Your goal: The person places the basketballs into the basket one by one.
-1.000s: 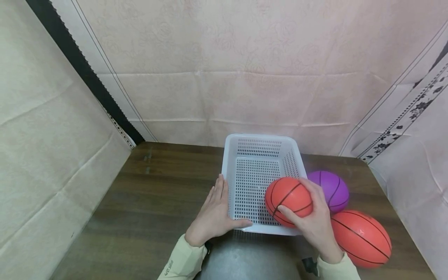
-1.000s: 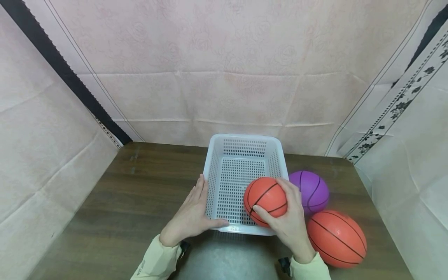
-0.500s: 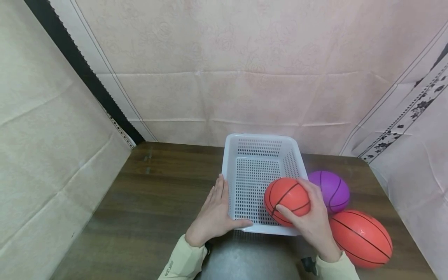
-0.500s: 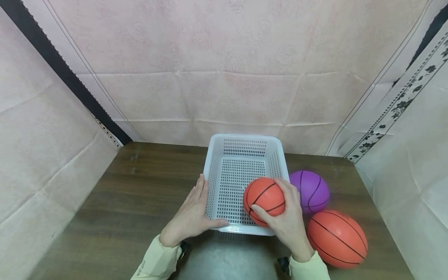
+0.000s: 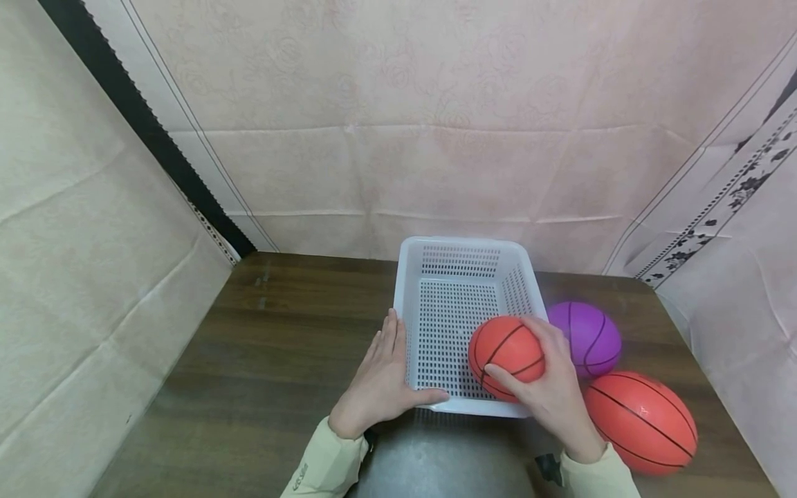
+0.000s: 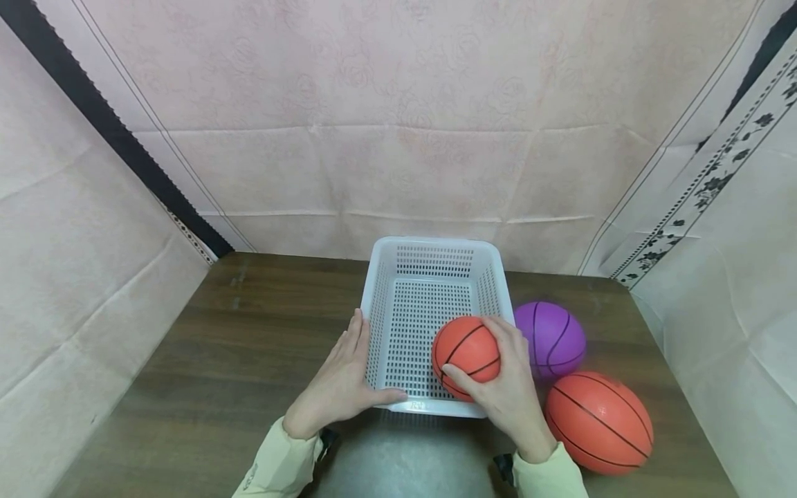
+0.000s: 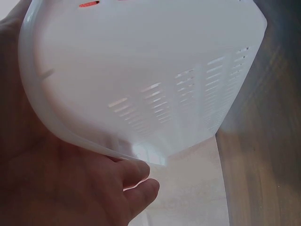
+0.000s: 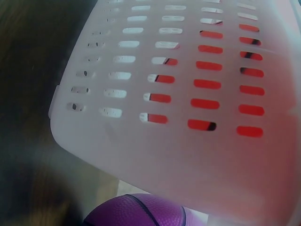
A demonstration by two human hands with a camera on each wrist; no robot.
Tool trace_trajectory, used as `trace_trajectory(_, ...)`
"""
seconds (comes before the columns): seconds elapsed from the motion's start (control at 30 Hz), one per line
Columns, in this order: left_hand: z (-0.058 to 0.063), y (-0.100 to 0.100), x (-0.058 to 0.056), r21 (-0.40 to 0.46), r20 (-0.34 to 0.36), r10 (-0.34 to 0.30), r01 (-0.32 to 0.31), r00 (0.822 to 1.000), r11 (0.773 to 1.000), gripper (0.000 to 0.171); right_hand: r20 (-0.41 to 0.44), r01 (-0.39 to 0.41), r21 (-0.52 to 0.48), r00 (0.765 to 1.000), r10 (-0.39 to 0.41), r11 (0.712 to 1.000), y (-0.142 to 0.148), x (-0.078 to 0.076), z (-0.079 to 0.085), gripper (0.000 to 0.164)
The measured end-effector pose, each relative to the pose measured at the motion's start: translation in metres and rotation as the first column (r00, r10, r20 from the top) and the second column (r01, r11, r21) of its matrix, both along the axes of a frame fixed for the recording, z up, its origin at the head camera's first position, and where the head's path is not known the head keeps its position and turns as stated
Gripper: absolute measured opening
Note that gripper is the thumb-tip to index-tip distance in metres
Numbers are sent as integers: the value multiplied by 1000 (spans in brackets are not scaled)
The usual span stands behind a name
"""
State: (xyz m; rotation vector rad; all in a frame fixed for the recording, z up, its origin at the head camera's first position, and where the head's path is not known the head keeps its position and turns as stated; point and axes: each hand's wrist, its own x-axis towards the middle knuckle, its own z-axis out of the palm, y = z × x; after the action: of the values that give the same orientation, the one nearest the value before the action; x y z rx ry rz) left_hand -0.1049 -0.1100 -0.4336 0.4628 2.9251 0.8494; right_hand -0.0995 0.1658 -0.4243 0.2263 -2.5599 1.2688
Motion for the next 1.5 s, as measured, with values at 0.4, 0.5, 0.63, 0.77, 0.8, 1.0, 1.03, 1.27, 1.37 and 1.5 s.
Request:
trace_trajectory(0.4,0,0,1,9,0,-1,1,1000,1000,136,16,-36,128,999,34,991,-3,-3,0,90)
trace_trajectory(0.5,0,0,1,10,-6,-5,5,1000,1000,135,25,-42,147,999,39,988,-4,-3,1,91)
trace_trajectory(0.63,0,0,1,6,-12,-9,9,1000,1000,135,36,-49,162,998,44,986,-4,-4,0,92)
trace_trajectory(0.77,0,1,2,9,-7,-8,8,1000,1000,135,30,-48,186,999,43,981,-5,-5,-1,92)
trace_trajectory(0.8,0,1,2,11,-4,-7,8,1000,1000,135,26,-47,193,999,42,980,-5,-5,-1,92)
trace_trajectory(1.0,1,1,1,10,-2,-6,6,1000,1000,135,-4,-43,235,999,46,971,-8,-6,-2,93)
trace_trajectory(1.03,1,0,1,8,-2,-7,7,1000,1000,135,-7,-44,240,999,47,970,-8,-6,-2,92)
trace_trajectory(1.27,2,0,2,15,-3,-15,15,1000,1000,135,-24,-59,255,997,67,965,-7,-7,-1,81)
trace_trajectory(1.37,2,0,2,10,-8,-16,16,1000,1000,135,-25,-61,242,997,70,968,-4,-6,-1,79)
trace_trajectory(1.5,2,0,2,7,-9,-16,16,1000,1000,134,-34,-62,211,997,71,976,-1,-4,-2,75)
